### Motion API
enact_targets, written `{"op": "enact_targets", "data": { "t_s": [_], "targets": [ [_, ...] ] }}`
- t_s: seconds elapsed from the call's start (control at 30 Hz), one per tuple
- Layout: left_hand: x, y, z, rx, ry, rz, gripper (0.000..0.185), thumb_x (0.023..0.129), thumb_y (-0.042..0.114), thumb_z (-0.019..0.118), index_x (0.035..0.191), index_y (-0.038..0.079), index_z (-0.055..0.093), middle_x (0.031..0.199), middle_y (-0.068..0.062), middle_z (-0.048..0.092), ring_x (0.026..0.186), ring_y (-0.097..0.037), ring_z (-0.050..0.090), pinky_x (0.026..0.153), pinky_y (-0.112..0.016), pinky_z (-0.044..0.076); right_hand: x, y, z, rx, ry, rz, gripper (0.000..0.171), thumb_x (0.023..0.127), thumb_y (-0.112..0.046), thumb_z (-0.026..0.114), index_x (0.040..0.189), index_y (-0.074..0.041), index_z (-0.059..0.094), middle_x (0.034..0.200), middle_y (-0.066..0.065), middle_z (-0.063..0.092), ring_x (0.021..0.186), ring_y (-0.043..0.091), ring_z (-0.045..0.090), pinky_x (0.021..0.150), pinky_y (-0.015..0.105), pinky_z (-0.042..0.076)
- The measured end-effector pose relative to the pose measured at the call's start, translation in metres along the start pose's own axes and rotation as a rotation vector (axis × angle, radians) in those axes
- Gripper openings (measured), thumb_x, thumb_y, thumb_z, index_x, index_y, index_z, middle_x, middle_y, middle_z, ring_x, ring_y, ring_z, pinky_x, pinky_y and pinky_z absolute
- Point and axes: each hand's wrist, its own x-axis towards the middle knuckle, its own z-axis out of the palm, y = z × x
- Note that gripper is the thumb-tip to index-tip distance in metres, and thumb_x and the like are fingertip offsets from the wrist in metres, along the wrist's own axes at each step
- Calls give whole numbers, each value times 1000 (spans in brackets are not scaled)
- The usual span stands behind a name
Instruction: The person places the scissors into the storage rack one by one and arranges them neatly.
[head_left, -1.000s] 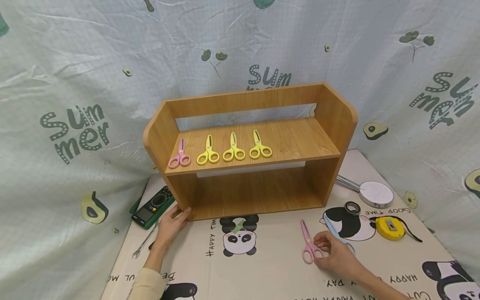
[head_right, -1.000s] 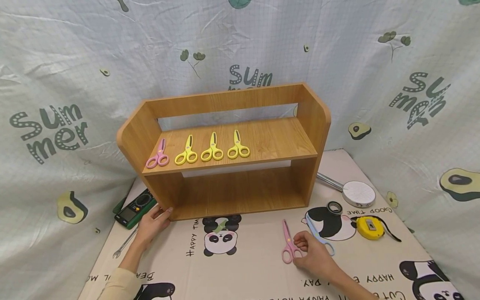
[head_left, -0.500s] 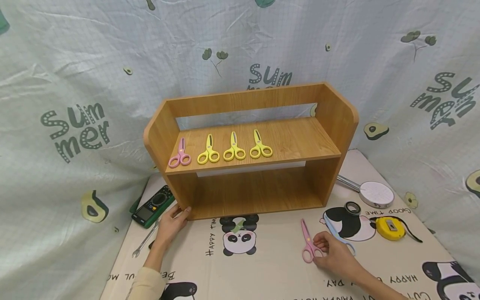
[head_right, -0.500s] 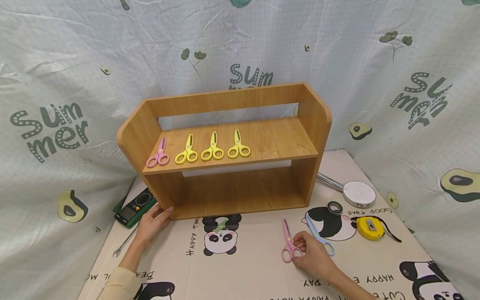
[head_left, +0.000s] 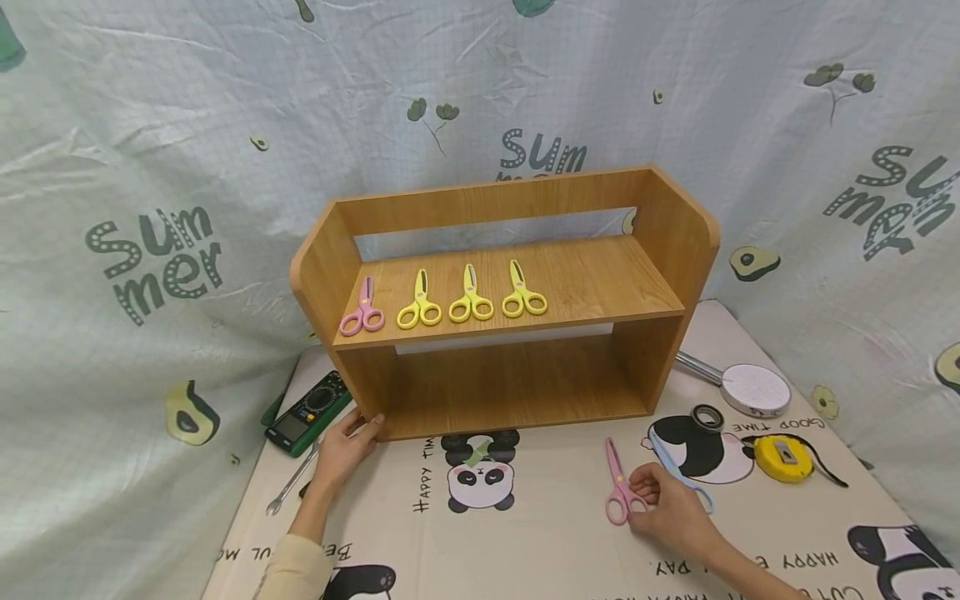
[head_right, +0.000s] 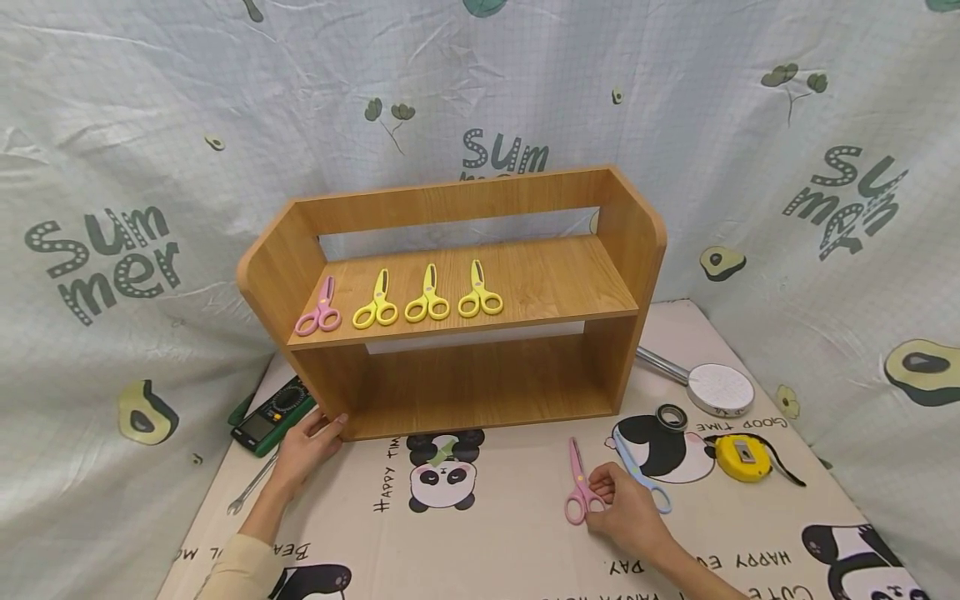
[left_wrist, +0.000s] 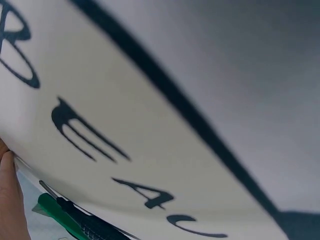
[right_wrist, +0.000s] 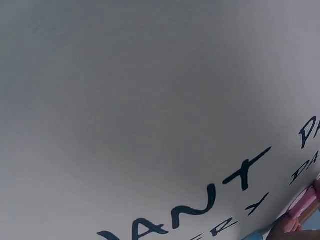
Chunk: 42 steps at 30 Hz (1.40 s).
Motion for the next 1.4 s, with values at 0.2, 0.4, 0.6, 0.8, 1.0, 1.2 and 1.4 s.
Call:
{"op": "enact_targets", "data": {
  "t_s": [0.2, 0.4, 0.6, 0.8, 1.0, 1.2, 1.4],
  "targets": [
    [0, 0, 0, 3, -6, -3, 69, 105, 33, 63, 163, 8, 34, 164, -26, 38, 145, -43, 49, 112, -47, 54, 0, -1, -1, -15, 26, 19, 53, 66, 1, 86, 113, -1, 63, 104, 4, 69, 91, 10, 61, 79, 17, 58],
    [0, -1, 0, 2, -3, 3, 68, 105, 32, 63, 162, 8, 35, 163, -26, 39, 144, -43, 50, 112, -47, 54, -1, -6, -7, -13, 37, 11, 55, 66, -1, 88, 115, -1, 62, 106, 5, 70, 94, 11, 63, 81, 17, 58],
    [-1, 0, 0, 4, 2, 8, 70, 104, 34, 65, 162, 8, 35, 163, -26, 39, 144, -43, 50, 111, -45, 55, -4, -16, -14, 18, 25, 10, 54, 70, 1, 88, 116, 0, 61, 109, 6, 69, 97, 16, 65, 84, 15, 59],
    [-1, 0, 0, -3, -2, 10, 70, 104, 35, 65, 162, 8, 35, 163, -26, 39, 144, -42, 50, 111, -45, 55, -9, -35, -26, 78, -2, 9, 52, 73, 1, 86, 119, 2, 61, 112, 9, 69, 101, 19, 66, 86, 15, 60],
    [-2, 0, 0, 10, -1, 14, 70, 104, 35, 64, 162, 8, 35, 163, -26, 40, 144, -42, 51, 111, -45, 55, -13, -63, -45, 86, -25, 3, 57, 75, -4, 89, 123, 2, 60, 116, 11, 67, 105, 23, 67, 92, 24, 63],
    [-2, 0, 0, 9, 0, 16, 70, 104, 35, 64, 162, 8, 35, 163, -26, 39, 144, -42, 51, 111, -45, 55, -18, -93, -67, 94, -29, -48, 58, 79, -11, 88, 127, 0, 59, 121, 11, 66, 108, 21, 65, 91, 15, 59],
    [-1, -1, 0, -6, -2, 7, 69, 104, 35, 65, 162, 9, 36, 163, -25, 40, 144, -41, 51, 112, -45, 55, -20, -121, -83, 103, -11, -146, 54, 81, -11, 86, 127, -2, 59, 121, 9, 66, 104, 13, 66, 90, 10, 57]
  ]
}}
